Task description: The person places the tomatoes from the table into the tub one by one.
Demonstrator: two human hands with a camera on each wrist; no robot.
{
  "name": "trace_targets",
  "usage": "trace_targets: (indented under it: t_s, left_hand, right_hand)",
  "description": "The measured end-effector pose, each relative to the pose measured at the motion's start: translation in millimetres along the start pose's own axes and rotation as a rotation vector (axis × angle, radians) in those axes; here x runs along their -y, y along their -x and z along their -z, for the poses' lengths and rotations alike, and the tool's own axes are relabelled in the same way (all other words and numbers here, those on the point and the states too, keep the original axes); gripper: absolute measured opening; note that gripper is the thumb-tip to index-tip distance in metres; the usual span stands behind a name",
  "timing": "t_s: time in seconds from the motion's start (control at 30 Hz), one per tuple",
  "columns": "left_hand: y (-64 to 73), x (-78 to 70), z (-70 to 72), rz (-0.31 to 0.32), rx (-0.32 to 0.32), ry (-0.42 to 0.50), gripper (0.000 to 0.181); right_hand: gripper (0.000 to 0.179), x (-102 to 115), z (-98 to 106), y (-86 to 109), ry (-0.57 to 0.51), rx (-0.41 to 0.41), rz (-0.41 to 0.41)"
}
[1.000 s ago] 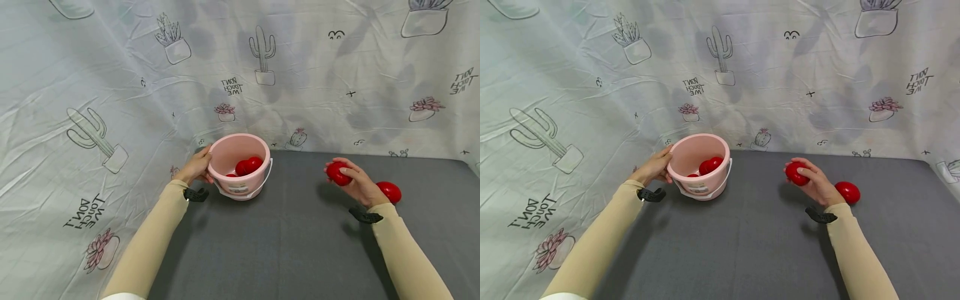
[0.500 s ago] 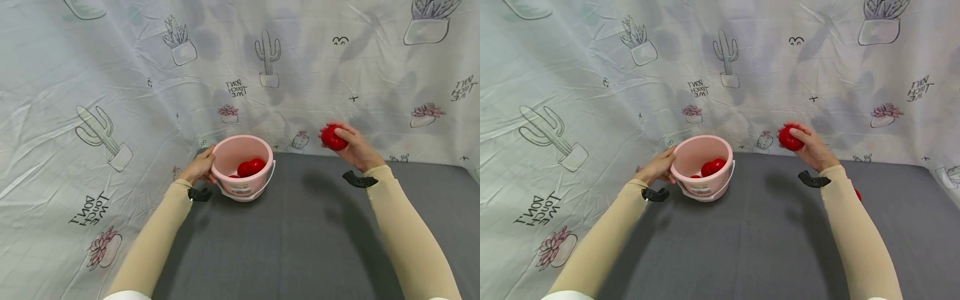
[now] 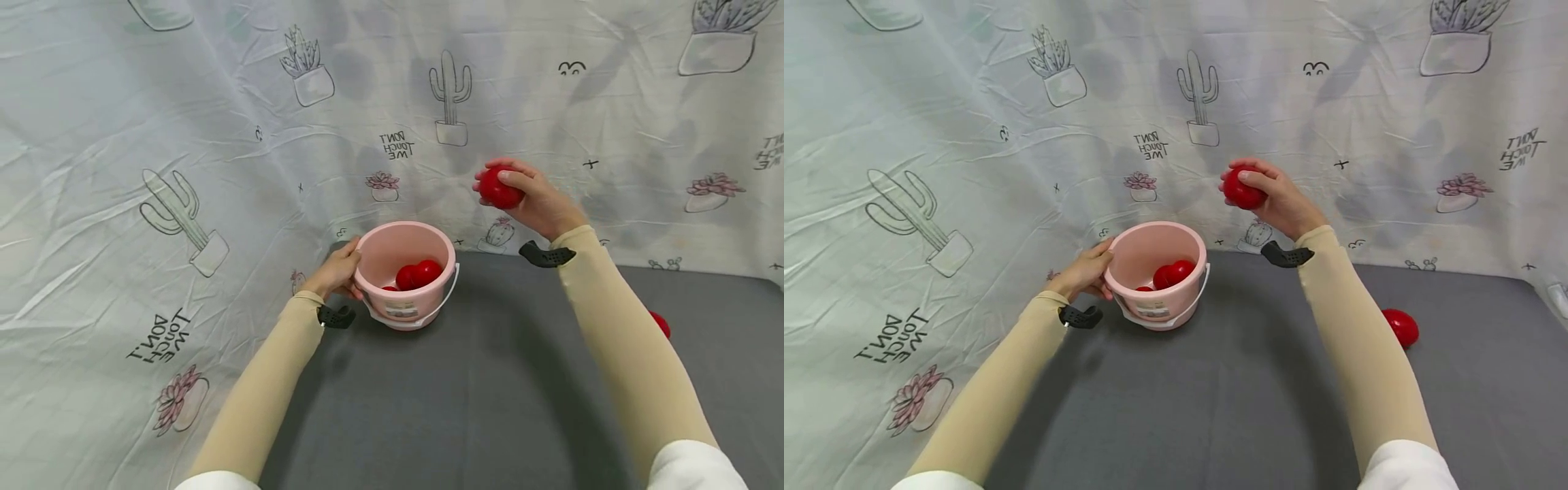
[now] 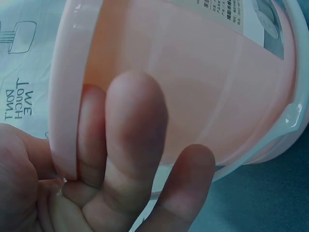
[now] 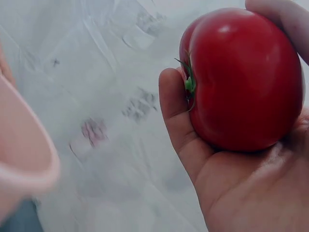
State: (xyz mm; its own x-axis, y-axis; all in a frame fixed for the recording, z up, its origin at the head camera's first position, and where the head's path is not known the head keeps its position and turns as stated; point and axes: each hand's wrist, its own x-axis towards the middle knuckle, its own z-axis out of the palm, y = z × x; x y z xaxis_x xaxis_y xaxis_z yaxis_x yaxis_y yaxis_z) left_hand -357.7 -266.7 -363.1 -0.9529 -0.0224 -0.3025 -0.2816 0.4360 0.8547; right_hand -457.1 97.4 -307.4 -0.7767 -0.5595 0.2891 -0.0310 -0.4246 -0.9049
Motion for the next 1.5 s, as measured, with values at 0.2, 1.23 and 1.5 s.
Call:
trace_targets:
  t_s: [0.2, 1.23, 1.5]
  left_hand:
    - [-0.9, -1.5, -6.5, -0.003, 0.005, -0.002, 0.058]
    - [-2.3, -5.6, -7.8, -0.003, -0.013, -0.009, 0.057]
    - [-3.8, -1.6, -1.2, 0.026, -0.018, -0.01, 0.058]
  right_hand:
    - [0.028, -15.8, -29.7, -34.3, 0.005, 0.087, -0.035]
    - [0.041, -118.8, -92.3, -92.7, 0.235, 0.272, -0.391]
    - [0.043, -131.7, -97.7, -96.8, 0.393, 0.379, -0.525]
